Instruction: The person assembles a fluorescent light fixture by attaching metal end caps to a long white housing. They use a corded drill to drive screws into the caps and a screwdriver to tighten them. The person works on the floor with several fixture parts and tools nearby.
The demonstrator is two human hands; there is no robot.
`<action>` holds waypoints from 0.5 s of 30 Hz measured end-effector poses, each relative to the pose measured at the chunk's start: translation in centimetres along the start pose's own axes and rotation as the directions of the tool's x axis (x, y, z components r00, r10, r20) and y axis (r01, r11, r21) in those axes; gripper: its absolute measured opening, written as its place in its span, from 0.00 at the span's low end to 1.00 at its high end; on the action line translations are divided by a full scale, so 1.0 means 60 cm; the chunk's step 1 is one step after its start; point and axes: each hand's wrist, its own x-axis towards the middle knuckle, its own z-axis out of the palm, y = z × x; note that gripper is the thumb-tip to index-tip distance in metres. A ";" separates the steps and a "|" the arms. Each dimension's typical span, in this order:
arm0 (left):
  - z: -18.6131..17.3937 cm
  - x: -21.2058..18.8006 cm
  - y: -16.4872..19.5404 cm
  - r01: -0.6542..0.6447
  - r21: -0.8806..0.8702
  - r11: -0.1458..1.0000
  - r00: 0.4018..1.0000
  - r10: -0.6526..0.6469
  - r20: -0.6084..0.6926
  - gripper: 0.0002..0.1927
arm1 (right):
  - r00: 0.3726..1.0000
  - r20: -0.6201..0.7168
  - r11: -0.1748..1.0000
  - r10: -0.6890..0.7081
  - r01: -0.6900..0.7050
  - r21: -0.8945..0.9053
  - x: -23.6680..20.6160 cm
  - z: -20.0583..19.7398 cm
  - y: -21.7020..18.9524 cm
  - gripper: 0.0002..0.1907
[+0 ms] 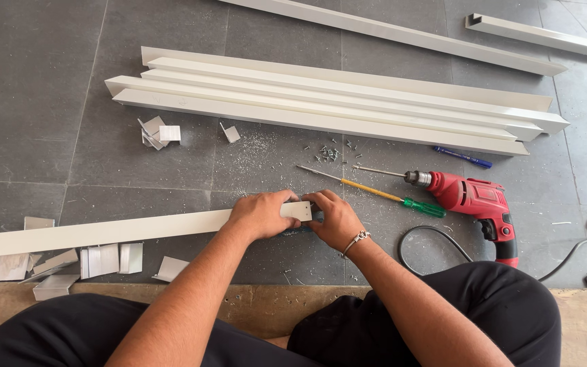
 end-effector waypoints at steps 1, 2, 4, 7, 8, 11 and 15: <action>0.000 0.001 0.002 -0.001 -0.007 1.000 1.000 0.001 0.000 0.30 | 1.000 -0.001 1.000 0.005 -0.005 0.000 0.001 0.001 0.002 0.26; 0.000 0.003 0.004 -0.002 -0.016 1.000 1.000 0.002 0.000 0.30 | 1.000 0.000 1.000 0.011 -0.011 -0.004 0.002 0.000 0.003 0.25; -0.002 0.004 0.007 0.004 -0.029 1.000 1.000 -0.003 0.007 0.30 | 0.999 0.006 0.999 0.031 -0.031 -0.010 0.003 0.001 0.005 0.24; -0.006 0.005 0.010 0.013 -0.042 0.999 1.000 -0.013 0.011 0.29 | 0.997 0.020 0.997 0.071 -0.070 -0.021 0.006 0.000 0.007 0.23; -0.007 0.005 0.010 0.014 -0.045 0.999 1.000 -0.014 0.005 0.29 | 0.996 0.025 0.997 0.081 -0.080 -0.018 0.007 0.000 0.007 0.23; -0.007 0.005 0.011 0.014 -0.038 0.999 1.000 -0.014 0.000 0.29 | 0.997 0.022 0.997 0.078 -0.078 -0.009 0.008 0.000 0.009 0.22; -0.004 0.006 0.011 0.014 -0.038 0.999 1.000 -0.014 0.001 0.28 | 0.998 -0.013 0.998 0.060 -0.059 0.031 0.008 0.003 0.010 0.22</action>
